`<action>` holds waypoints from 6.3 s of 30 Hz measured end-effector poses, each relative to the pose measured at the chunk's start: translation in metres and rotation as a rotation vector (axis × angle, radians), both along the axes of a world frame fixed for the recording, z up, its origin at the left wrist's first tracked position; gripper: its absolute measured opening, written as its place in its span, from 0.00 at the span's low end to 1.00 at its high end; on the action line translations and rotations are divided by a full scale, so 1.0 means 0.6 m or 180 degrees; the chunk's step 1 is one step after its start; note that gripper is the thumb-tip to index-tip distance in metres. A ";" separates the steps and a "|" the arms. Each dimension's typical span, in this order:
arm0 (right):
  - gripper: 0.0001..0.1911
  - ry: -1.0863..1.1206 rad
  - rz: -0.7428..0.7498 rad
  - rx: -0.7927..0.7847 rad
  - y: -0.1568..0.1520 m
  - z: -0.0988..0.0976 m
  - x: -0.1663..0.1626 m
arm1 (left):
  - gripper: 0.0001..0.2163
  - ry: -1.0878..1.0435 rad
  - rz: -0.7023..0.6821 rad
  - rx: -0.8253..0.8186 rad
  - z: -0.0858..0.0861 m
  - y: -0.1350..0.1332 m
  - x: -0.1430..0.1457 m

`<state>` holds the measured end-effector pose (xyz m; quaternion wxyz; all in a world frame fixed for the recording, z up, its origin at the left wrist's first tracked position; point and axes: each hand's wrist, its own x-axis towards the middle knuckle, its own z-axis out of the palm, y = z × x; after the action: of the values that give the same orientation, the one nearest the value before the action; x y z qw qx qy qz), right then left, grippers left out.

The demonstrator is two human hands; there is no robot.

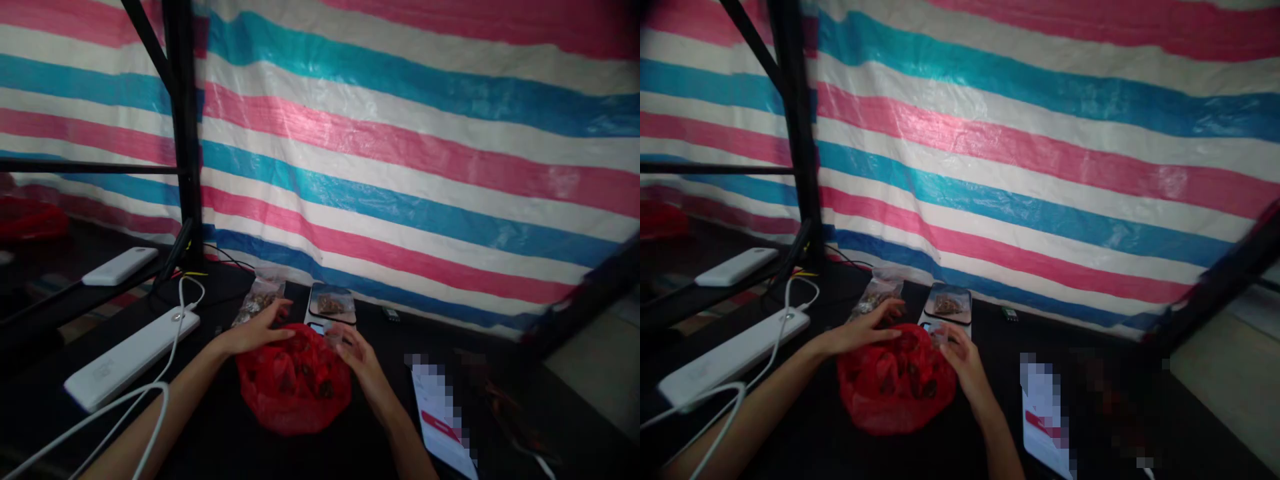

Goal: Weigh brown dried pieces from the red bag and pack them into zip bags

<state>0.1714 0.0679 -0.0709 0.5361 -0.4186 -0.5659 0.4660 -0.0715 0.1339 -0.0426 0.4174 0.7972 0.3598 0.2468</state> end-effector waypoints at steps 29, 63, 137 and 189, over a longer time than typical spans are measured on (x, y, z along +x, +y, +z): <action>0.16 -0.1591 -0.0849 0.0802 0.145 0.119 0.089 | 0.28 -0.2005 -0.0445 -0.0548 -0.017 0.155 0.230; 0.18 -0.0584 -0.0806 0.0877 -0.034 0.106 -0.001 | 0.22 0.0549 -0.1222 0.1112 0.056 0.022 0.085; 0.13 -0.3325 -0.1110 -0.0300 -0.091 0.035 -0.016 | 0.10 0.0767 0.0089 0.0338 -0.035 0.003 0.091; 0.16 -0.1053 -0.0866 -0.0183 -0.061 -0.007 -0.019 | 0.18 -0.0990 -0.0223 -0.1334 -0.023 0.014 0.087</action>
<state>0.1601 0.0315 -0.0752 0.4817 -0.5770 -0.5709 0.3302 -0.0196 0.1421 -0.0565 0.6319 0.6578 0.3067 0.2719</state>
